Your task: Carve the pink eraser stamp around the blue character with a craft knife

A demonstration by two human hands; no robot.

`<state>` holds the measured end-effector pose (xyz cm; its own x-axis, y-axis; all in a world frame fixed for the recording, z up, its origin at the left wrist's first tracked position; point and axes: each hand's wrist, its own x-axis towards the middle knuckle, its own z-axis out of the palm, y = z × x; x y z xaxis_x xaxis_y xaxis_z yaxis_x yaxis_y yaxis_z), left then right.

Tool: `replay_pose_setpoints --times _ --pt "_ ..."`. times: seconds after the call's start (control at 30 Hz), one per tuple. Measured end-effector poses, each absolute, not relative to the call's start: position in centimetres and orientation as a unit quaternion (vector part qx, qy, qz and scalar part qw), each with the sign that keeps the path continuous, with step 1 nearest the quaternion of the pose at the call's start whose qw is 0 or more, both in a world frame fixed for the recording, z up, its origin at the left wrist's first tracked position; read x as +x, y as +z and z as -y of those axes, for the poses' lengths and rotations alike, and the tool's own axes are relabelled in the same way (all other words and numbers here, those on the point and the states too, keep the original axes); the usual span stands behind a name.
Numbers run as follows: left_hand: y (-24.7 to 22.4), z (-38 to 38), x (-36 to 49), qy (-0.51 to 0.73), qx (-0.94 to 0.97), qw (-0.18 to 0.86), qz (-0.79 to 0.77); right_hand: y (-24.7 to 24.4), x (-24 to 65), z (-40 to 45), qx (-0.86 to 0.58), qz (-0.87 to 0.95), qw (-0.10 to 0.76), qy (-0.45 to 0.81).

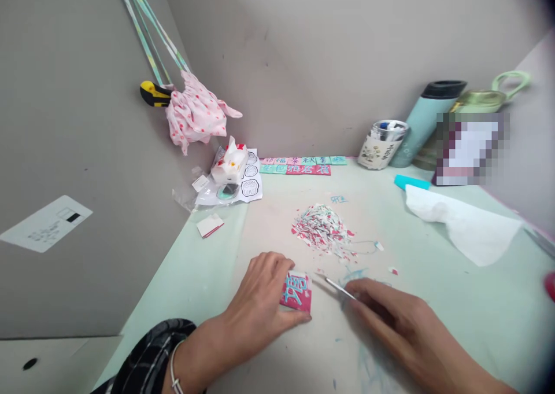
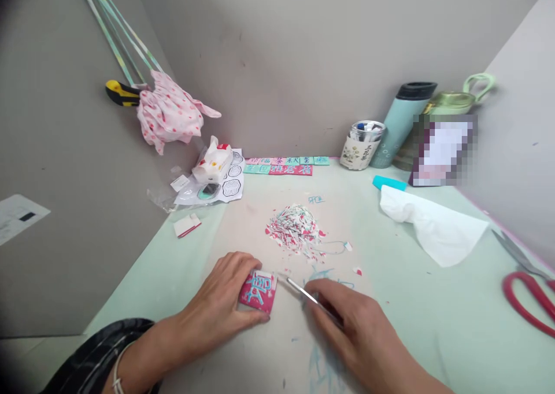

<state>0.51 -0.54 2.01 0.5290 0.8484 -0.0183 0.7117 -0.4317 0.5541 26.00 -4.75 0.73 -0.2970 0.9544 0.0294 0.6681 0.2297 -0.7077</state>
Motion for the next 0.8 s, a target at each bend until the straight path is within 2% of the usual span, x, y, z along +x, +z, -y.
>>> replay_pose_setpoints --times 0.13,0.27,0.8 --pt "1.1 0.6 1.1 0.164 0.818 0.257 -0.488 0.4 25.4 5.4 -0.443 0.838 0.266 0.174" --pt "1.0 0.7 1.2 0.176 0.814 0.266 -0.485 0.0 25.1 5.5 -0.417 0.867 0.256 0.089" --pt "0.7 1.2 2.5 0.197 0.776 0.298 -0.519 -0.9 25.5 5.6 -0.407 0.885 0.224 0.040"
